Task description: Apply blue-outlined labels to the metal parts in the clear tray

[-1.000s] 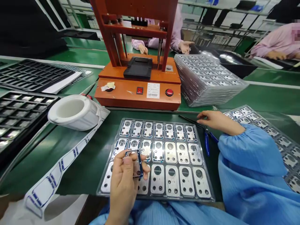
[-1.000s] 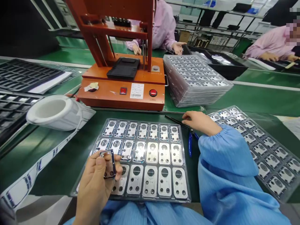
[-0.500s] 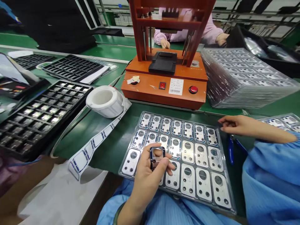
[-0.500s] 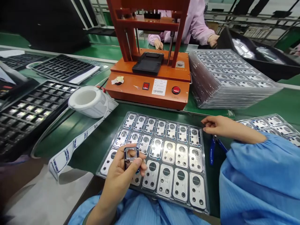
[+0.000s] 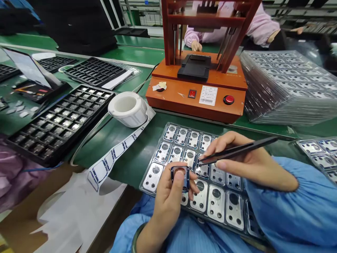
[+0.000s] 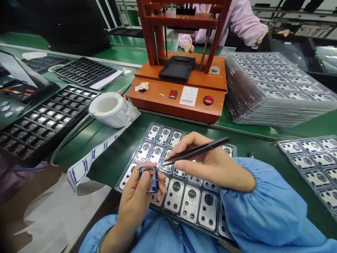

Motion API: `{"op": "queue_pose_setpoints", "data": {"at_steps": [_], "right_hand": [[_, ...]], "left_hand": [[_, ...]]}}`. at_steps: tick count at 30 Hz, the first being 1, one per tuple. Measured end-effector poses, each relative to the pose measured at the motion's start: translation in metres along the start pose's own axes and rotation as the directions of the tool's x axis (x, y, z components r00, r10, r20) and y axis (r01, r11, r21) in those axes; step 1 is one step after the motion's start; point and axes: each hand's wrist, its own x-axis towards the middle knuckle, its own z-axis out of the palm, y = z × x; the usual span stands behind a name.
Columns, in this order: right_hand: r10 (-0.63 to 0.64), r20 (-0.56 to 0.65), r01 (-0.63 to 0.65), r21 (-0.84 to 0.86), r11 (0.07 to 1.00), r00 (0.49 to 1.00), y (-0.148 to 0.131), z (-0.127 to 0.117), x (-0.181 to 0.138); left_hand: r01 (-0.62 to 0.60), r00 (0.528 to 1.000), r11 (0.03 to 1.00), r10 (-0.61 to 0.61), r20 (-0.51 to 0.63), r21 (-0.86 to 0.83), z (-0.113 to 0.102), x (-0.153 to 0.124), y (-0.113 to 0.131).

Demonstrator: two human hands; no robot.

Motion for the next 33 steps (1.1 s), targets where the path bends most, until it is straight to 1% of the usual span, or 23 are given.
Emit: {"op": "queue_pose_setpoints", "data": {"at_steps": [3,7,11,15,18,23,33], "right_hand": [[-0.059,-0.005,0.059,0.071,0.996,0.998,0.007,0.022,0.006],[-0.109,-0.029,0.112,0.119,0.987,0.994,0.017,0.033,0.007],[-0.093,-0.026,0.095,0.126,0.987,0.995,0.022,0.033,0.004],[-0.119,-0.022,0.121,0.131,0.984,0.993,0.024,0.033,0.002],[-0.137,-0.019,0.138,0.138,0.981,0.990,0.024,0.034,0.002],[-0.155,-0.043,0.158,0.083,0.984,0.987,0.023,0.037,0.003],[-0.167,-0.031,0.170,0.118,0.978,0.985,0.026,0.037,0.003]], "left_hand": [[-0.032,0.999,0.999,0.032,-0.013,-0.009,-0.002,0.000,-0.002],[-0.039,0.998,0.999,0.039,-0.046,-0.006,-0.003,-0.001,-0.004],[-0.076,0.996,0.997,0.077,-0.055,0.009,-0.004,-0.003,-0.006],[-0.099,0.994,0.995,0.100,-0.049,0.013,-0.004,-0.003,-0.006],[-0.099,0.993,0.995,0.100,-0.059,0.014,-0.004,-0.003,-0.005],[-0.089,0.993,0.996,0.091,-0.081,0.026,-0.003,-0.001,-0.005],[-0.087,0.992,0.996,0.090,-0.089,0.036,-0.003,-0.002,-0.007]]}}
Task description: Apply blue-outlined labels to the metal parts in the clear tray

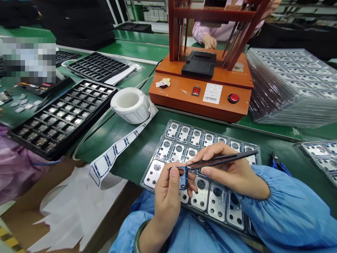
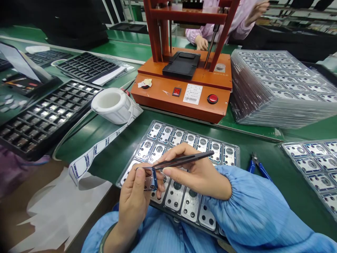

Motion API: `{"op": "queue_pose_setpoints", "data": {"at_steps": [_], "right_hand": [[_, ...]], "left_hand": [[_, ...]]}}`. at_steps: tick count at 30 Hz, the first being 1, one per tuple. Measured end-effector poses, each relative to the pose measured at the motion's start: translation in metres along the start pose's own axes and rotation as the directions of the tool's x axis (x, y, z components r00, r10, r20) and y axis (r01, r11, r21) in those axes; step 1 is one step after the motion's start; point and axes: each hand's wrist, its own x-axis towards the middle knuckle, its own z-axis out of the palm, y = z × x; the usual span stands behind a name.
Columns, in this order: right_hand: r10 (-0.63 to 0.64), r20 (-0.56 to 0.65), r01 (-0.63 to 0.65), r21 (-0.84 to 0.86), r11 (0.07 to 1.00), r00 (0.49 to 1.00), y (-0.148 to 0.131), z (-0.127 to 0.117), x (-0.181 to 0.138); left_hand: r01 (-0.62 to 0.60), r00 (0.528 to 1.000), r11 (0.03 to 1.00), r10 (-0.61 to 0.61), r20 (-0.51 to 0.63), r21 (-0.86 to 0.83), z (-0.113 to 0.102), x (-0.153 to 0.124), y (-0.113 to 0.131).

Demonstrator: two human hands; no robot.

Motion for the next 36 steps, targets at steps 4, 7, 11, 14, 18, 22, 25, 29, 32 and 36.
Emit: {"op": "queue_pose_setpoints", "data": {"at_steps": [4,7,11,14,18,22,25,29,32,36], "right_hand": [[-0.006,0.004,0.006,0.003,1.000,1.000,0.0012,-0.0005,-0.0013],[-0.015,0.016,0.015,0.016,1.000,1.000,0.0011,0.0000,-0.0009],[-0.033,0.025,0.033,0.005,0.999,0.999,-0.0010,0.0013,0.0004],[-0.039,0.008,0.039,-0.029,0.999,0.999,-0.0024,0.0023,0.0008],[-0.027,0.003,0.027,-0.020,0.999,1.000,-0.0024,0.0038,0.0006],[-0.023,0.030,0.022,0.039,0.999,0.999,-0.0012,0.0044,-0.0002],[-0.021,0.031,0.020,0.054,0.998,0.999,-0.0002,0.0041,-0.0006],[-0.027,0.023,0.027,0.037,0.999,0.999,0.0004,0.0047,-0.0006],[-0.030,0.013,0.030,0.020,0.999,0.999,-0.0002,0.0059,-0.0003],[-0.032,0.015,0.032,0.001,0.999,0.999,-0.0006,0.0061,-0.0005]], "left_hand": [[0.000,1.000,1.000,0.000,-0.006,-0.010,0.0011,0.0005,0.0001],[0.002,1.000,1.000,-0.002,-0.016,-0.004,0.0016,0.0005,0.0007],[-0.013,1.000,1.000,0.013,-0.002,-0.015,0.0007,0.0001,-0.0003],[-0.040,0.999,0.999,0.041,0.023,-0.024,-0.0007,0.0002,-0.0025],[-0.051,0.998,0.998,0.052,0.032,-0.021,-0.0018,0.0004,-0.0043],[-0.035,0.999,0.999,0.035,0.034,-0.008,-0.0018,0.0002,-0.0047],[-0.032,0.999,0.999,0.032,0.031,0.005,-0.0024,0.0001,-0.0052],[-0.033,0.999,0.999,0.033,0.027,0.007,-0.0036,0.0004,-0.0060],[-0.033,0.999,0.999,0.033,0.025,0.008,-0.0043,0.0011,-0.0061],[-0.032,0.999,0.999,0.032,0.025,0.004,-0.0044,0.0023,-0.0063]]}}
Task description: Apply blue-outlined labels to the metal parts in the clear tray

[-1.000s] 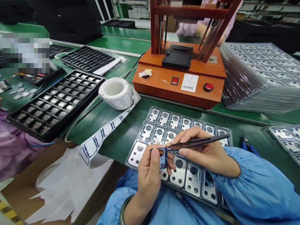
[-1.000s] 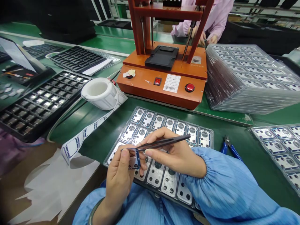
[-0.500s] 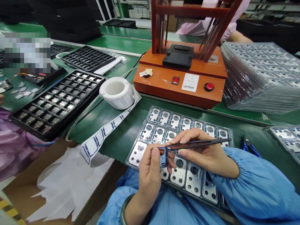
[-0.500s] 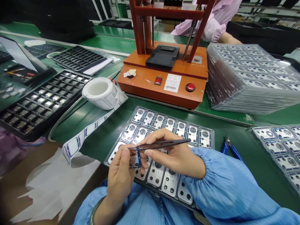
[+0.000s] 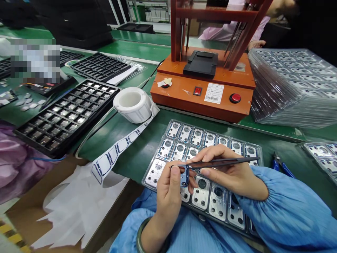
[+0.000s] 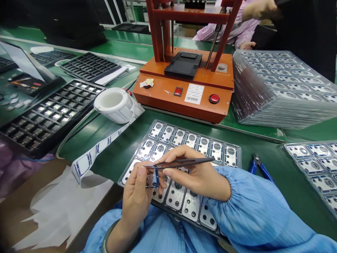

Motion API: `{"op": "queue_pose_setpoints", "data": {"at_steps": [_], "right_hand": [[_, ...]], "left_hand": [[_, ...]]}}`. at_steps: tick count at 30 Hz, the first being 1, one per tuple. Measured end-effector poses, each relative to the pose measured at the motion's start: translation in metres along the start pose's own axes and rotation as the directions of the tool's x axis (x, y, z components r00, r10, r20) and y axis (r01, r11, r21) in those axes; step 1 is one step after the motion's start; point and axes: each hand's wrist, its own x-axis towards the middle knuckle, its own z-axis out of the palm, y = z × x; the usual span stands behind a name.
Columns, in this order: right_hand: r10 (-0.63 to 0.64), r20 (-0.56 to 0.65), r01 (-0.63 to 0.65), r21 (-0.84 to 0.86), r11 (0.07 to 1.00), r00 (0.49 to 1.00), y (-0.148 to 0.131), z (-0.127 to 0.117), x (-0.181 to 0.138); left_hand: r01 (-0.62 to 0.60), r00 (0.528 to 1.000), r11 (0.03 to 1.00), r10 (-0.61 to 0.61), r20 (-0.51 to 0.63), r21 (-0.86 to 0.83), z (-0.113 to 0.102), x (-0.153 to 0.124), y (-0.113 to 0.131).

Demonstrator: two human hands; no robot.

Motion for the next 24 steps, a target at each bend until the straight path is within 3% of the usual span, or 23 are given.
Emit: {"op": "queue_pose_setpoints", "data": {"at_steps": [24], "right_hand": [[0.007,0.022,-0.006,-0.006,1.000,1.000,0.0060,-0.0003,-0.0038]], "left_hand": [[-0.004,0.999,1.000,0.004,-0.046,-0.001,-0.0003,-0.0010,-0.0022]]}}
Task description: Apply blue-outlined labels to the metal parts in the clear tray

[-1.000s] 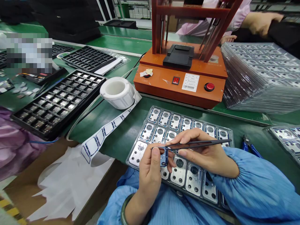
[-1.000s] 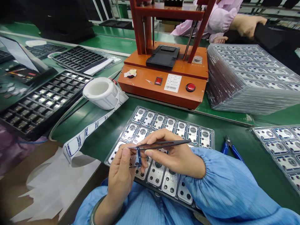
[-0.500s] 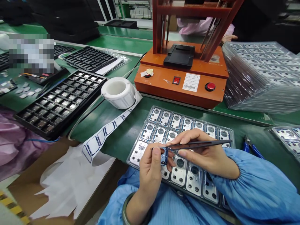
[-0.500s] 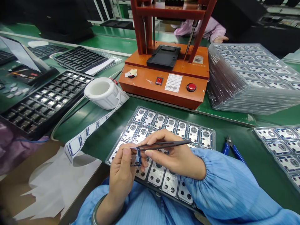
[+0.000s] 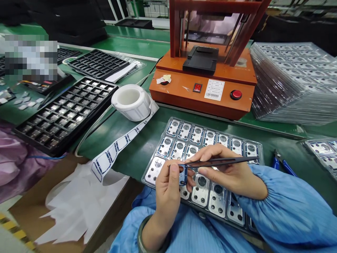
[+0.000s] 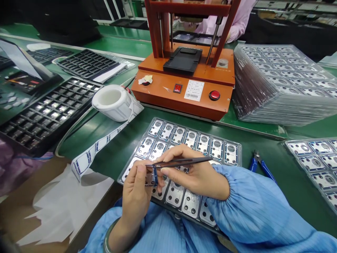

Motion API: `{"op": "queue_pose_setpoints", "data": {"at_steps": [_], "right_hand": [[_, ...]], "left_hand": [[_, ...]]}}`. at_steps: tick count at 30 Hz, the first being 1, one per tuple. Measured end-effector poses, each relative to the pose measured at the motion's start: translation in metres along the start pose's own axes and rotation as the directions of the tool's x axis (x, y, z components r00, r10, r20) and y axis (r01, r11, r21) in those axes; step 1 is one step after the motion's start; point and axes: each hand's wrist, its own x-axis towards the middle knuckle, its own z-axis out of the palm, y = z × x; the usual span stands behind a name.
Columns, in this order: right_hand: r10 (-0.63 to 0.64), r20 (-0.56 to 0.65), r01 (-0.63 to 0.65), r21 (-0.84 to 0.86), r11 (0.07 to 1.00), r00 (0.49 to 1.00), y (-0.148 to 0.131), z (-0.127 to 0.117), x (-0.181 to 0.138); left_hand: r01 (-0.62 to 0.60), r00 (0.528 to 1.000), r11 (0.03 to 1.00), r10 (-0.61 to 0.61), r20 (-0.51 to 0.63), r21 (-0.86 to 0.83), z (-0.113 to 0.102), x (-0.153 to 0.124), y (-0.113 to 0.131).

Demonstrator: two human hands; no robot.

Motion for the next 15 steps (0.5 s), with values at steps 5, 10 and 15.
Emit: {"op": "queue_pose_setpoints", "data": {"at_steps": [5,10,15], "right_hand": [[-0.002,0.010,0.002,0.011,1.000,1.000,0.0019,-0.0006,-0.0007],[0.013,0.004,-0.013,0.019,1.000,1.000,0.0026,-0.0004,-0.0012],[0.025,-0.018,-0.025,-0.010,1.000,1.000,0.0026,-0.0015,-0.0030]], "left_hand": [[0.006,1.000,1.000,-0.006,-0.010,-0.006,0.0019,0.0014,-0.0001],[-0.008,1.000,1.000,0.008,-0.006,0.011,0.0025,0.0019,0.0006],[-0.028,1.000,0.999,0.028,0.000,0.038,0.0007,0.0014,0.0000]]}}
